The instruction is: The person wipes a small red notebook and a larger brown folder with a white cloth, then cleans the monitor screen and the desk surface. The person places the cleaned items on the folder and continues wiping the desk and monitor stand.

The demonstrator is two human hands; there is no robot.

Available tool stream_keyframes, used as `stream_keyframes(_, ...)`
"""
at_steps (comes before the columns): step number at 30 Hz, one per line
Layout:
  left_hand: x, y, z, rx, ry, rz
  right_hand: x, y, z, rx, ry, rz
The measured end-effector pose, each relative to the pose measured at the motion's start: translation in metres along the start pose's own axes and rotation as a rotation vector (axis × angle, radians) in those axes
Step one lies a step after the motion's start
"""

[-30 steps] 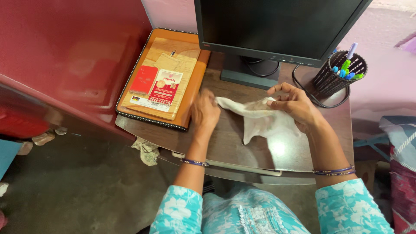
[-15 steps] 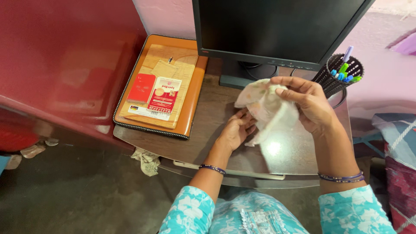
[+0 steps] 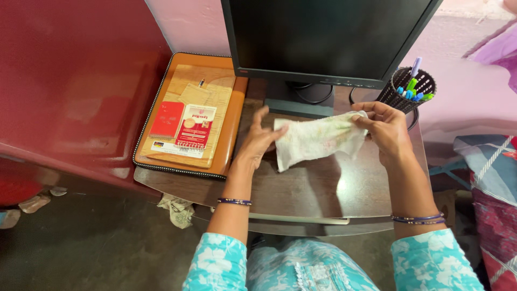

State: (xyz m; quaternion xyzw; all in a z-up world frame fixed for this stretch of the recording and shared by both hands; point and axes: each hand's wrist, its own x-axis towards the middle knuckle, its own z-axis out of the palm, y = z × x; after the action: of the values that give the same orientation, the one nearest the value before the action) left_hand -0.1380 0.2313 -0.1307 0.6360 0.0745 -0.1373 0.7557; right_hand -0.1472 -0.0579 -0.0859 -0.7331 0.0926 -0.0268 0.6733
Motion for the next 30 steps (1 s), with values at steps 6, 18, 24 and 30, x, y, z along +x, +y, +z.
stream_keyframes(6,0.001,0.002,-0.010,0.010,-0.015,0.080,0.005,0.007,-0.003,-0.125,0.036,-0.029)
stream_keyframes(18,0.027,-0.001,-0.017,-0.352,0.046,0.026,0.007,-0.009,-0.005,-0.290,-0.024,-0.164)
stream_keyframes(24,0.015,0.009,-0.005,0.106,0.185,0.269,0.004,-0.014,-0.005,-0.429,0.095,-0.108)
stream_keyframes(30,0.024,0.026,0.003,0.474,0.349,0.656,0.018,-0.003,0.000,-0.255,0.099,-0.249)
